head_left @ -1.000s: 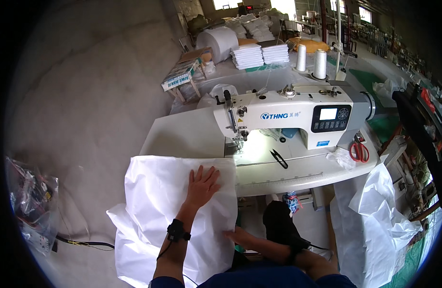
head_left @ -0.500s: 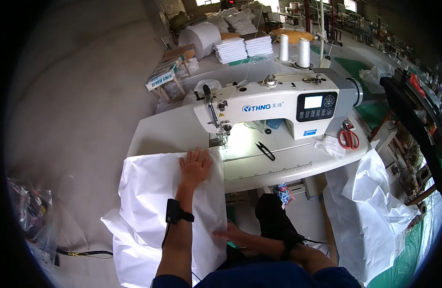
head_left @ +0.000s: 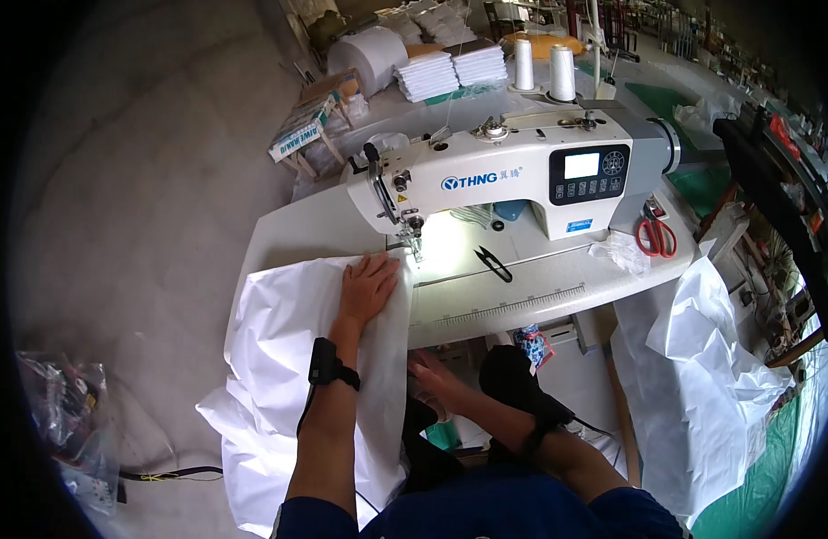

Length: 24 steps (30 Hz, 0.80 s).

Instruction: Sewing together large white plastic sheets using an industrial sewing machine.

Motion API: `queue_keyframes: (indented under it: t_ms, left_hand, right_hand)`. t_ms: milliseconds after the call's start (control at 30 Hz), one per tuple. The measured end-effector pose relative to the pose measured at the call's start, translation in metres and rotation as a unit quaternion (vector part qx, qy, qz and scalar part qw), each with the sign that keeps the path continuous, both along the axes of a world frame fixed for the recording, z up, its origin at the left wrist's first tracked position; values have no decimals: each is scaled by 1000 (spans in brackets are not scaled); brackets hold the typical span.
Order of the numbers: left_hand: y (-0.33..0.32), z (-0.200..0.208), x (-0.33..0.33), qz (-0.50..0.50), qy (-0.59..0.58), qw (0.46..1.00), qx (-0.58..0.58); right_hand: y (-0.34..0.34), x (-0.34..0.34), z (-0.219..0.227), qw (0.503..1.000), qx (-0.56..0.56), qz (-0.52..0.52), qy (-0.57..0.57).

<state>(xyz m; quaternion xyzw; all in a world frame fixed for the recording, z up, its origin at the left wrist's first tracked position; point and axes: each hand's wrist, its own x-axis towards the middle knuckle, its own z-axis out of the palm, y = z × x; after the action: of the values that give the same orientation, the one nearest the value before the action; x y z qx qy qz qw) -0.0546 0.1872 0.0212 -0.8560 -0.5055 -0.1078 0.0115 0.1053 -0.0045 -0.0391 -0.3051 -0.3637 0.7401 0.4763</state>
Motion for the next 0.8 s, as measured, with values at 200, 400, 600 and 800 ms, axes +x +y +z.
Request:
queue_keyframes:
  t_ms: [200, 400, 600, 800]
  left_hand:
    - [-15, 8, -11, 39, 37, 998, -20]
    - [-18, 6, 9, 14, 34, 999, 5]
    - [-34, -7, 9, 3, 67, 996, 59]
    - [-24, -9, 13, 22, 73, 997, 10]
  right_hand:
    - [-20, -42, 15, 984, -98, 135, 67]
    - [-105, 105, 39, 921, 111, 310, -208]
    - [-127, 279, -7, 531, 38, -244, -811]
    - [-197, 417, -8, 279, -186, -166, -927]
